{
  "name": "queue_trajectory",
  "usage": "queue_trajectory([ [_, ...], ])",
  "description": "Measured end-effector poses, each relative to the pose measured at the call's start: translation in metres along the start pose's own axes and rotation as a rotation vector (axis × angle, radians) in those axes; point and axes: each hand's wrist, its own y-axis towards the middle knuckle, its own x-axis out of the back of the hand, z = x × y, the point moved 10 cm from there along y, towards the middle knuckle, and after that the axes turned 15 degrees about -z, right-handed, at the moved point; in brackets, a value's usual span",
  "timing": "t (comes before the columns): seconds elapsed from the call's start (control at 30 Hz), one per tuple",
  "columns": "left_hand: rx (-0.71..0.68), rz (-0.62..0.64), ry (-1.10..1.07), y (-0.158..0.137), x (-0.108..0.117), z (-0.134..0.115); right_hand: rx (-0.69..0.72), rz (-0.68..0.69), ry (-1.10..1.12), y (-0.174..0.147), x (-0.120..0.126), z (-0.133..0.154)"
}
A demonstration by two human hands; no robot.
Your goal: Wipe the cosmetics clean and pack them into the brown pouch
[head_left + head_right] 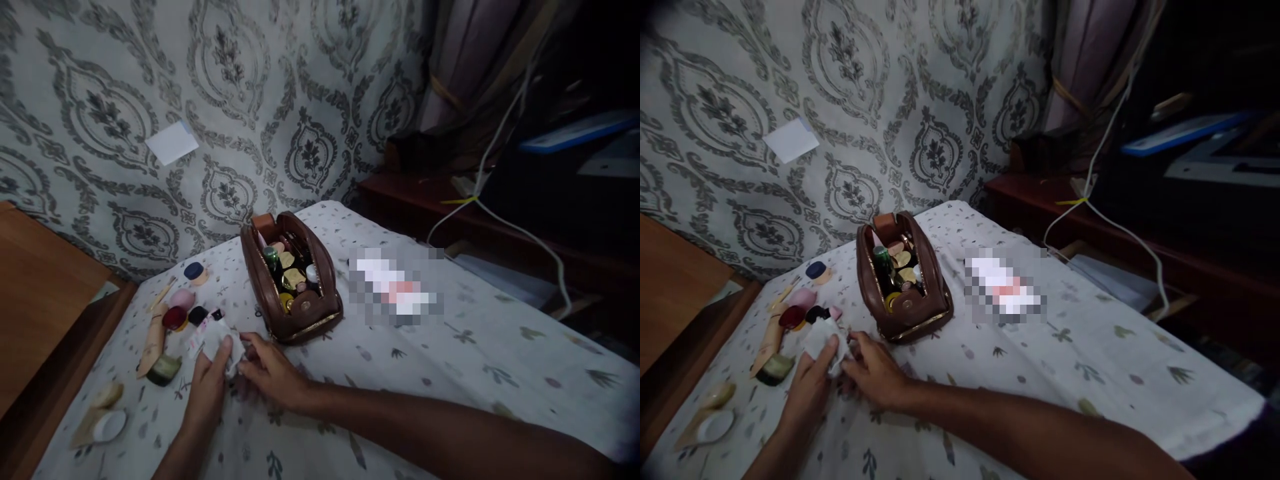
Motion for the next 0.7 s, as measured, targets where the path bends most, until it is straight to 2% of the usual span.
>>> queue_trajectory([
  [0.17,-0.010,-0.029,0.005,0.003,0.006,0.016,-0.003,-0.067,0.049,0.002,0.004,0.005],
  [0.33,-0.104,-0.072,0.058,0.010,0.021,0.026,0.018,-0.096,0.043,-0.004,0.006,0.013],
  [0.57,-0.320,-0.068,0.218,0.013,0.032,0.029,0.183,-0.139,-0.306,-0.019,0.021,0.030],
  [0.7,-0.241,-0.126,0.225,0.015,0.038,0.024,0.204,-0.097,-0.469,-0.024,0.021,0.026],
])
